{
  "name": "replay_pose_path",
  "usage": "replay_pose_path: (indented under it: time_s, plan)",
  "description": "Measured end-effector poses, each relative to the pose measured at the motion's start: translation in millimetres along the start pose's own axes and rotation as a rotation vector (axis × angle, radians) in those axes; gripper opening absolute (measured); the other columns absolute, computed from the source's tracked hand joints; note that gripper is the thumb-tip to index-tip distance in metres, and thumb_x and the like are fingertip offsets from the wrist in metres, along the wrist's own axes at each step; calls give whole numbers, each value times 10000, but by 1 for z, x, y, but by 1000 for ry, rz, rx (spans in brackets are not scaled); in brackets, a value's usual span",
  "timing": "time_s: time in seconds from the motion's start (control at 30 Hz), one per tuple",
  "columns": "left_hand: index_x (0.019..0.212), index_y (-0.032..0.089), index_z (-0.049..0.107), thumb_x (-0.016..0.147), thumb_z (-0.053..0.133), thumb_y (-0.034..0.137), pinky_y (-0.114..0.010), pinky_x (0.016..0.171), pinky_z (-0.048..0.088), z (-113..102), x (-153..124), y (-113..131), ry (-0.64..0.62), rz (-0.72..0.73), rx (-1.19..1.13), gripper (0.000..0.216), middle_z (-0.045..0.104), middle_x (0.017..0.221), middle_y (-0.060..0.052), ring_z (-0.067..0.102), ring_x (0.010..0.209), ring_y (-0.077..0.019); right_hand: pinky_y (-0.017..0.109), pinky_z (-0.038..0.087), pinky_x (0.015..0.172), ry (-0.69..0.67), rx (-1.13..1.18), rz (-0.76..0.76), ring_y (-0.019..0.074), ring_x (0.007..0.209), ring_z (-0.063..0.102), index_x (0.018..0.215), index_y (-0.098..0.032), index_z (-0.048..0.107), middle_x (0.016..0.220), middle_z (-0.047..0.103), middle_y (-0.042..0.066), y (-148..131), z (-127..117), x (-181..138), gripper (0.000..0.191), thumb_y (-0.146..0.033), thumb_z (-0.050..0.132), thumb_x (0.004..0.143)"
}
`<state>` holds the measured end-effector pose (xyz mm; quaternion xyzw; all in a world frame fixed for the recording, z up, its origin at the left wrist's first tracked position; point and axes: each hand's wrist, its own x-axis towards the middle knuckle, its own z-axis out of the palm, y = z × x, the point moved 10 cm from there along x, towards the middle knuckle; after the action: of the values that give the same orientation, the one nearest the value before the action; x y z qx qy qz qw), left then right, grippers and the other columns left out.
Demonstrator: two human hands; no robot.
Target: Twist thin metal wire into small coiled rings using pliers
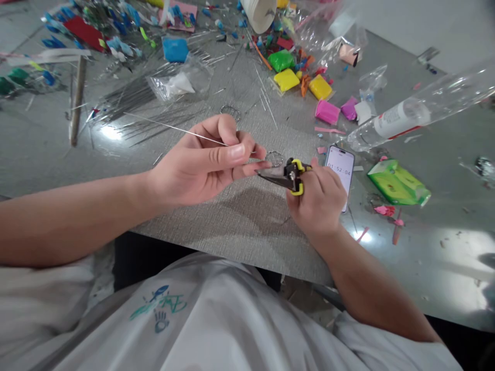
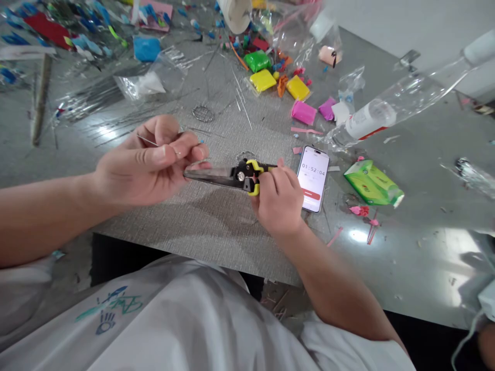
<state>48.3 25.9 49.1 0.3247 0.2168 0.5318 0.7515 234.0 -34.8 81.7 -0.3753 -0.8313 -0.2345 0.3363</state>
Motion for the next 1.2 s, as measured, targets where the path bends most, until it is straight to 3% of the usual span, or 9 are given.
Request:
replay_pose_path:
  time_s: [0.23, 0.47, 0.6, 0.77, 0.87, 1.0, 1.1, 1.2]
  plan:
    - [764, 212, 581, 897, 1018, 156, -380, 1028, 758, 0, -3, -8, -8, -36, 17, 461, 651, 712, 48, 881, 1166, -283, 377, 392, 635, -45, 36, 13, 225, 661, 523, 904, -289, 446, 728, 557, 0, 3, 6, -1, 224, -254, 563, 1091]
    - [795, 211, 685, 898, 1043, 173, -328, 1024, 750, 11, -1, -3, -56, 10, -35, 374, 667, 734, 52, 880, 1183, -257, 357, 229, 579, -198, 137, 215, 167, 588, 431, 855, -277, 402, 714, 538, -13, 18, 18, -4, 238, -223, 571, 1013]
    - [799, 213, 748, 879, 1071, 181, -287, 1027, 740, 18, -1, 0, -151, 44, -18, 334, 699, 734, 35, 867, 1238, -257, 338, 268, 586, -219, 260, 196, 157, 614, 469, 854, -277, 358, 723, 526, -17, 19, 21, -3, 274, -228, 566, 1027]
    - [785, 222, 724, 864, 1089, 228, -339, 951, 765, 12, -1, -3, -127, 43, 35, 373, 742, 776, 24, 881, 1199, -311, 335, 324, 590, -191, 305, 127, 168, 644, 487, 856, -275, 373, 747, 524, -8, 22, 25, -2, 278, -292, 572, 1049]
    - [793, 224, 739, 876, 1075, 216, -326, 950, 762, 15, -1, -4, -156, 54, 41, 346, 758, 789, 15, 882, 1196, -304, 343, 433, 657, -136, 285, 129, 202, 763, 568, 862, -271, 417, 866, 604, 35, 25, 26, -2, 254, -321, 623, 1003]
    - [768, 221, 688, 821, 1107, 230, -307, 917, 755, 7, 0, -6, -88, 49, 51, 422, 754, 795, 23, 876, 1214, -310, 424, 583, 865, -106, 347, 118, 278, 1056, 717, 979, -267, 546, 1184, 755, 109, 24, 28, -4, 85, -290, 626, 995]
    - [727, 221, 618, 800, 1107, 215, -355, 972, 750, -1, 0, -9, -29, 20, 61, 495, 717, 749, 42, 870, 1233, -325, 415, 603, 855, -150, 412, 71, 268, 1022, 761, 1126, -266, 603, 1178, 793, 102, 18, 32, -7, 112, -287, 612, 1016]
    - [702, 217, 573, 810, 1087, 169, -401, 1073, 725, -8, 0, -11, 28, 3, 77, 527, 689, 708, 56, 872, 1227, -314, 403, 598, 820, -137, 409, 67, 259, 970, 761, 1138, -266, 607, 1145, 790, 98, 16, 31, -8, 124, -321, 624, 1028]
